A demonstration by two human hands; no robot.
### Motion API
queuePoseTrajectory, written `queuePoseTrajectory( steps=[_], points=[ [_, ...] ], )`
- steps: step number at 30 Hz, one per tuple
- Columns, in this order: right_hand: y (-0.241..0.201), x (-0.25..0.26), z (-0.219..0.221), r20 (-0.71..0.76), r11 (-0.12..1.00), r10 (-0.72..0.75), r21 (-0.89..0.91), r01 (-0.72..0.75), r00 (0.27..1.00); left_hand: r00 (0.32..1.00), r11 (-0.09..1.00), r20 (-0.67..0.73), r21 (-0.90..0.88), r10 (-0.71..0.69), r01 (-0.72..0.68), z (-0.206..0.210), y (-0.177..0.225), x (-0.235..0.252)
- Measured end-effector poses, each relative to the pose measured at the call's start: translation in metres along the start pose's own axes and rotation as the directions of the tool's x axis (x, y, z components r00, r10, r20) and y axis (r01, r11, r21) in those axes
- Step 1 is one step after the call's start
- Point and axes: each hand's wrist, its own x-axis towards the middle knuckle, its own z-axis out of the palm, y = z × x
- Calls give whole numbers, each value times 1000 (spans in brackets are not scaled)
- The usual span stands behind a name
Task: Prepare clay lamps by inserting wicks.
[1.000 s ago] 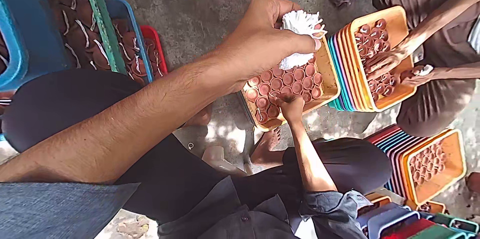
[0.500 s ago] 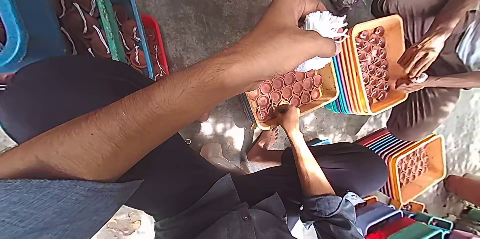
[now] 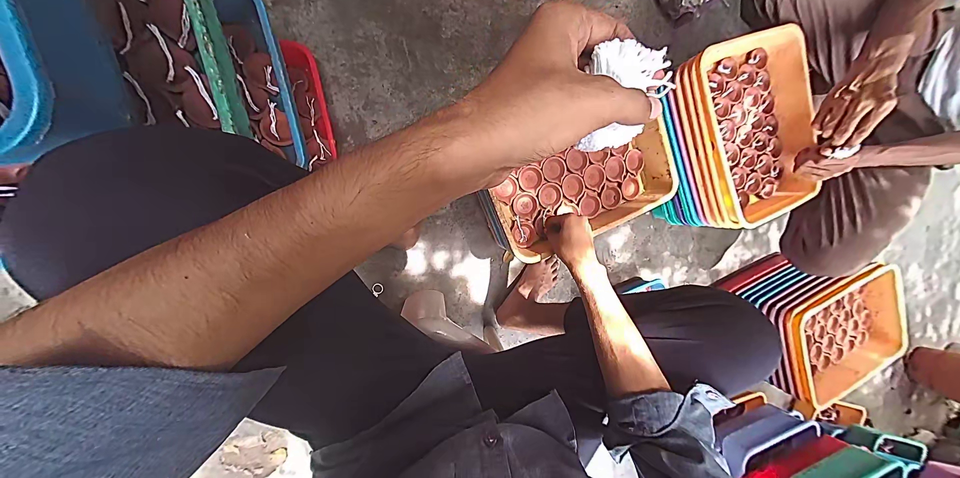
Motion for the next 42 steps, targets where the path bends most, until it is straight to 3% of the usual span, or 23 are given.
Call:
queuePoseTrajectory(
  steps=[6,9,11,15,17,19,21,23,25,36,42],
  points=[
    [1,-6,-16,-20,998,-68,14,68,998,1000,1000,18,-17,-21,21,0,0,0],
    [1,-13,-39,-50,999,-35,11,36,998,998,998,60,-62,-9,13,1,-3,-1],
    [6,-15,-52,-217,991,-107,61,123,970,996,995,90,-91,-28,36,1,-1,1],
    [-1,-25,-85,-596,880,-181,258,400,782,982,980,144,-142,-119,139,1,3,1],
    [-14,-36,-104,-693,726,-135,417,547,708,981,984,154,-111,-120,138,2,3,-2],
    [-27,-51,-120,-746,454,-99,555,697,659,976,986,185,-98,-118,138,5,1,-2],
    [-37,-66,-131,-759,221,-81,618,754,646,967,985,223,-85,-126,148,7,-2,0],
    [-42,-77,-134,-756,70,-83,645,761,649,959,984,248,-77,-135,158,11,-7,2],
    [-44,-83,-134,-749,-13,-90,660,751,657,954,984,263,-66,-142,165,14,-11,3],
    [-54,-93,-131,-684,-48,-5,729,683,730,939,978,290,-34,-187,205,26,-21,7],
    [-52,-92,-133,-714,-60,-35,700,712,699,936,978,293,-18,-196,210,27,-21,7]
  ],
)
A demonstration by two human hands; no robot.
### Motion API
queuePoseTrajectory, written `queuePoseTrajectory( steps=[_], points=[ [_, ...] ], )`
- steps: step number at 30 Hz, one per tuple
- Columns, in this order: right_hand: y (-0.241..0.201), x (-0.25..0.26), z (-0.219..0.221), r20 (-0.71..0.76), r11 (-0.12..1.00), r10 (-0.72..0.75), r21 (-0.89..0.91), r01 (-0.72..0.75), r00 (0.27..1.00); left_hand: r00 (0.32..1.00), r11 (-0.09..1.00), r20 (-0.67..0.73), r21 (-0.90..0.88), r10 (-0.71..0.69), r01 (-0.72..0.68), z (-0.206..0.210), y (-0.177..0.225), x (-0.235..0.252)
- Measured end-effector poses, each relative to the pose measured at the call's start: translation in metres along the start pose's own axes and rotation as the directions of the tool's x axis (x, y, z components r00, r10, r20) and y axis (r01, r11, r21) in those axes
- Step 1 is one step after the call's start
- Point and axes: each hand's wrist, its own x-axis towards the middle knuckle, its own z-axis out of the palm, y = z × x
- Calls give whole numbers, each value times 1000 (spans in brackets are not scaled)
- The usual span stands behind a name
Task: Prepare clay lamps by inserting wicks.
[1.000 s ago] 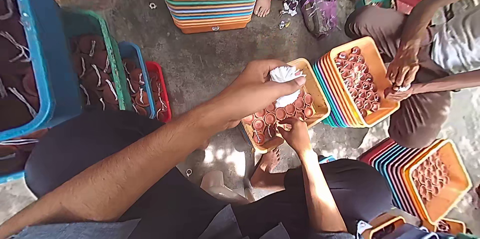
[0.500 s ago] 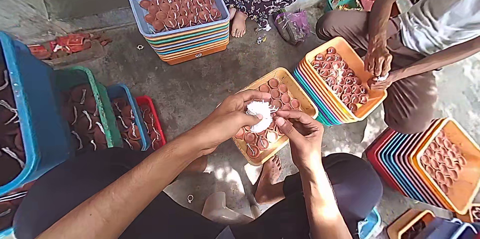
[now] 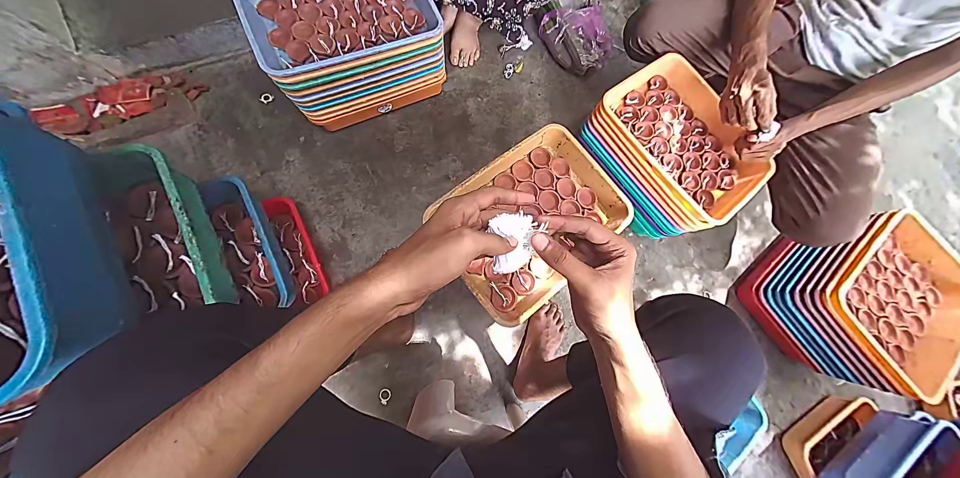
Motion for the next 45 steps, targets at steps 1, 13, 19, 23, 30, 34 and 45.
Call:
queuePoseTrajectory(
  steps=[1,13,19,23,30,34,45],
  points=[
    [0,1,-1,7,1000,-10,0,10,1000,1000,1000,2,0,1,-1,0,0,0],
    [0,0,1,53,997,-46,-65,49,998,999,999,27,24,28,-29,-1,0,-3],
    [0,-1,0,55,998,-31,-56,35,998,999,999,27,36,38,-39,-1,0,-3],
    [-1,0,-2,56,999,-9,-44,12,998,999,998,18,41,39,-39,0,0,-3],
    [-2,1,-7,56,994,106,-23,-105,993,1000,998,4,69,6,-6,0,-2,-4],
    [-3,1,-9,58,990,143,-17,-142,988,1000,999,26,43,2,-3,3,1,-6],
    [-8,7,-26,34,991,132,8,-132,991,997,992,13,96,80,-81,-7,-2,-3]
  ],
)
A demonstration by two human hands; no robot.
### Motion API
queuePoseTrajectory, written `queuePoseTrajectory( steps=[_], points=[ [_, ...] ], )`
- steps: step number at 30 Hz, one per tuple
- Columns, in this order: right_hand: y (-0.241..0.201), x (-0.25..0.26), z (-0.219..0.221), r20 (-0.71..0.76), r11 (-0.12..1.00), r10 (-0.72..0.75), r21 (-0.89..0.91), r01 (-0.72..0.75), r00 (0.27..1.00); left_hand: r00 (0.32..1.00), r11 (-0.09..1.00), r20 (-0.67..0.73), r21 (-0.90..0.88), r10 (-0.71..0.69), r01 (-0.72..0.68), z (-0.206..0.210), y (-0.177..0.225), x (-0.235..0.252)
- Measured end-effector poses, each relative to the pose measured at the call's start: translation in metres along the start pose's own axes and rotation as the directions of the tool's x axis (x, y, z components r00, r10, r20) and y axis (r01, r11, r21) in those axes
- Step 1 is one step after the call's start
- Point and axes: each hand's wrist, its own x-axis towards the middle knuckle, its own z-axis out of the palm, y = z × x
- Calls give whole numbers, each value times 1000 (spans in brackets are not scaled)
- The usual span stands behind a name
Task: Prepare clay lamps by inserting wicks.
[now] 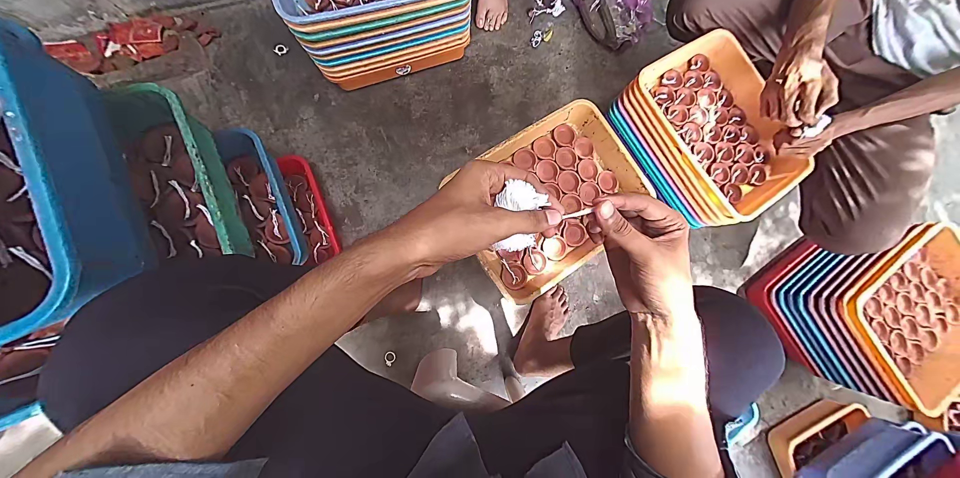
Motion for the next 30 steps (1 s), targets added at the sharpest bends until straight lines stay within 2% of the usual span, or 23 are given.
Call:
queuePoseTrajectory(
  steps=[3,7,11,13,15,19,22,25,30],
  points=[
    [1,4,-7,3,1000,3,-29,-3,1000,999,998,-49,63,-7,10,-4,4,-1],
    [15,11,-19,-18,971,46,-236,-49,999,983,996,-184,77,-31,46,-1,5,-13],
    [46,15,-23,20,798,217,-579,-165,976,965,995,-259,72,-46,67,0,9,-23],
    [75,16,-21,33,722,284,-665,-191,958,961,995,-268,54,-63,81,-2,12,-24],
    [104,15,-15,21,663,333,-716,-219,943,963,996,-263,35,-66,78,-2,12,-26],
    [160,9,-3,-51,606,275,-766,-214,960,964,998,-261,23,-44,51,-5,15,-29],
    [192,1,-4,-148,520,296,-803,-289,944,965,999,-259,29,-28,37,-12,18,-24],
    [194,-9,-4,-156,405,355,-863,-302,922,977,1000,-212,23,24,-20,-25,16,-16],
    [195,-22,-10,-52,289,347,-944,-159,936,976,998,-211,24,55,-51,-25,19,-19]
  ],
)
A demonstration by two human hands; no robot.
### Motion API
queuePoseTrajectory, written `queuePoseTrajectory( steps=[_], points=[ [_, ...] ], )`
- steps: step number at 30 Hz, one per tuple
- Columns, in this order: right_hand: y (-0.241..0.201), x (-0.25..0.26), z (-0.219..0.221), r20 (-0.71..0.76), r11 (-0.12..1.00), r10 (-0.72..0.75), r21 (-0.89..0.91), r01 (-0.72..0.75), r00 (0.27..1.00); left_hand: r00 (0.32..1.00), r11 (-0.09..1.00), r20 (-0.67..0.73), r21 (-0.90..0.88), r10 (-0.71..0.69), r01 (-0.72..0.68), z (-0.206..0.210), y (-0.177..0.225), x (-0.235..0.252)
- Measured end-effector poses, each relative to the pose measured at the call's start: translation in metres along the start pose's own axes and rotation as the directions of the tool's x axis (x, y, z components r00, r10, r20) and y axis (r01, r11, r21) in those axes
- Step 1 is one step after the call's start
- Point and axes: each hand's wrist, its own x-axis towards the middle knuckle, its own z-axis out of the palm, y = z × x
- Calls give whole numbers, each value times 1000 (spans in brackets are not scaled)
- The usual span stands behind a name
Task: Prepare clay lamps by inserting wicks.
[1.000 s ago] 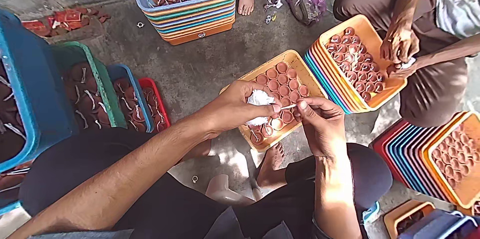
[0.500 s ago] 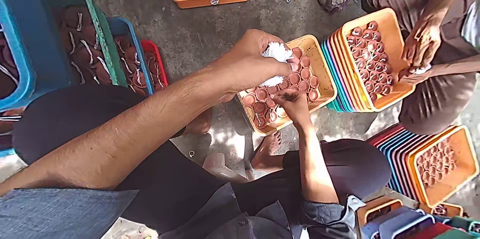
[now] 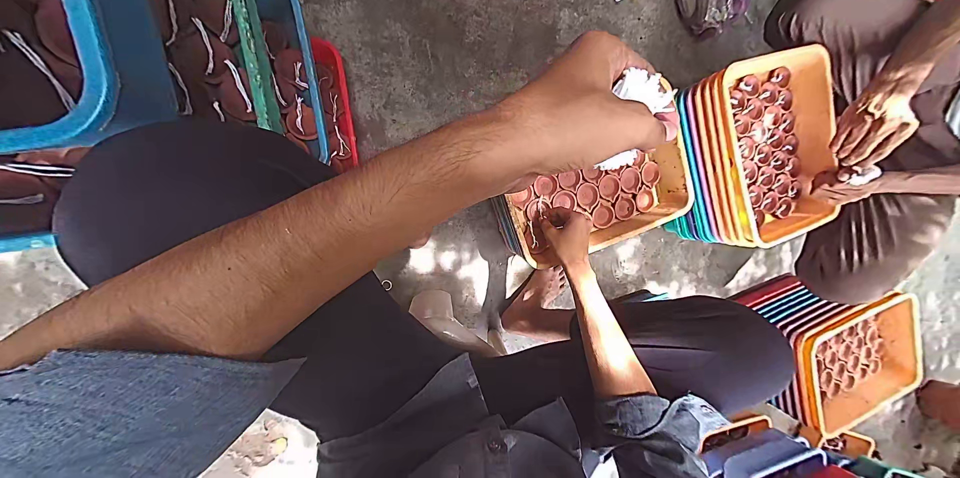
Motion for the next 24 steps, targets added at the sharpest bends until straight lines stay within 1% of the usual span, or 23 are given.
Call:
queuePoseTrajectory(
  steps=[3,6,10,18,22,24],
  points=[
    [0,-5,-2,25,999,-16,-51,17,1000,1000,1000,8,6,-7,7,1,2,0],
    [-1,-6,-3,32,996,2,-88,0,999,1000,1000,16,13,-13,12,1,2,-1],
    [0,-7,-6,60,994,34,-108,-27,998,1000,1000,10,11,-20,19,1,2,-2],
    [2,-7,-12,93,988,41,-150,-27,995,999,999,24,22,-36,35,2,2,0],
    [-5,-9,-31,119,974,81,-219,-53,990,999,1000,21,20,-24,24,3,-1,0],
    [-11,-8,-49,83,982,41,-188,-25,996,999,999,28,4,-32,32,4,0,1]
  ],
)
